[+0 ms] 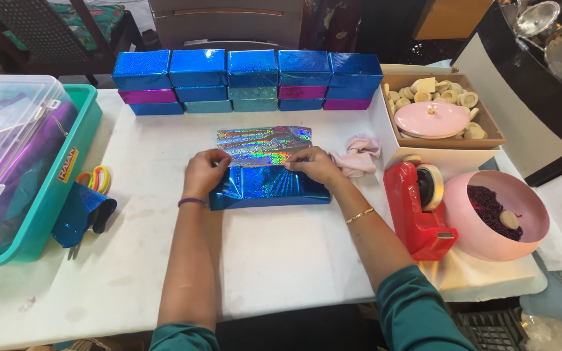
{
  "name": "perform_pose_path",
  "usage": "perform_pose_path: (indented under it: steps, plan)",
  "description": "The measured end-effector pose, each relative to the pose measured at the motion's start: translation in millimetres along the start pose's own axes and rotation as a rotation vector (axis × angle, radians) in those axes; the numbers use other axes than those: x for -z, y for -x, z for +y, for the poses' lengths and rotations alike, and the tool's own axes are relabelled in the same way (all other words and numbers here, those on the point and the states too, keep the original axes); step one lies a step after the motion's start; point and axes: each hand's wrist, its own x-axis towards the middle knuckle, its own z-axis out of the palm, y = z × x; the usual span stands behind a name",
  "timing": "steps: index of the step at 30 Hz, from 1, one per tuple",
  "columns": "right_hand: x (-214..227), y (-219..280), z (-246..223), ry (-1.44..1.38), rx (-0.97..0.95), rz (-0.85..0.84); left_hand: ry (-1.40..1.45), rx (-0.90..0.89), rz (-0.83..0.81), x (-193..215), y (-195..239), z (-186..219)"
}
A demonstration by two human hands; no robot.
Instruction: The person places small wooden items into a small wooden box and closes it. They then wrap the box in shiny blue metallic paper, folding the edges and securing them with clear tape from a red dispenser. Finally, the wrapped box is placed on a stack of similar wrapped boxes.
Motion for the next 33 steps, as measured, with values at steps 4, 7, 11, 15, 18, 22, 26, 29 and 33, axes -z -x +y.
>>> perform_pose_path:
  steps: [4,7,11,15,18,22,26,29,33]
  plan:
    - [-1,-2,5,0.008,0.001,0.014,-0.376,-0.182,0.196,-21,12,40]
    - [-1,0,0,0.043,-0.017,0.026,-0.476,-0.270,0.104,-30,19,62]
    - [-2,4,-7,0.088,-0.028,0.040,-0.527,-0.115,-0.055,-30,18,62]
    - [-1,4,-6,0.144,0.022,0.052,-0.668,-0.118,-0.020,-26,24,74]
    - [-2,6,-10,0.164,0.012,0.052,-0.841,-0.349,0.167,-39,25,66]
    - [-2,7,-13,0.175,0.002,0.055,-0.808,-0.396,0.172,-43,25,68]
    - [-2,6,-10,0.155,0.004,0.045,-0.459,-0.166,-0.011,-46,6,28]
    - [-2,4,-7,0.139,0.009,0.034,-0.277,-0.062,-0.070,-47,-5,17]
    - [3,15,-25,0.216,0.084,0.063,-0.225,-0.020,-0.073,-50,-9,10]
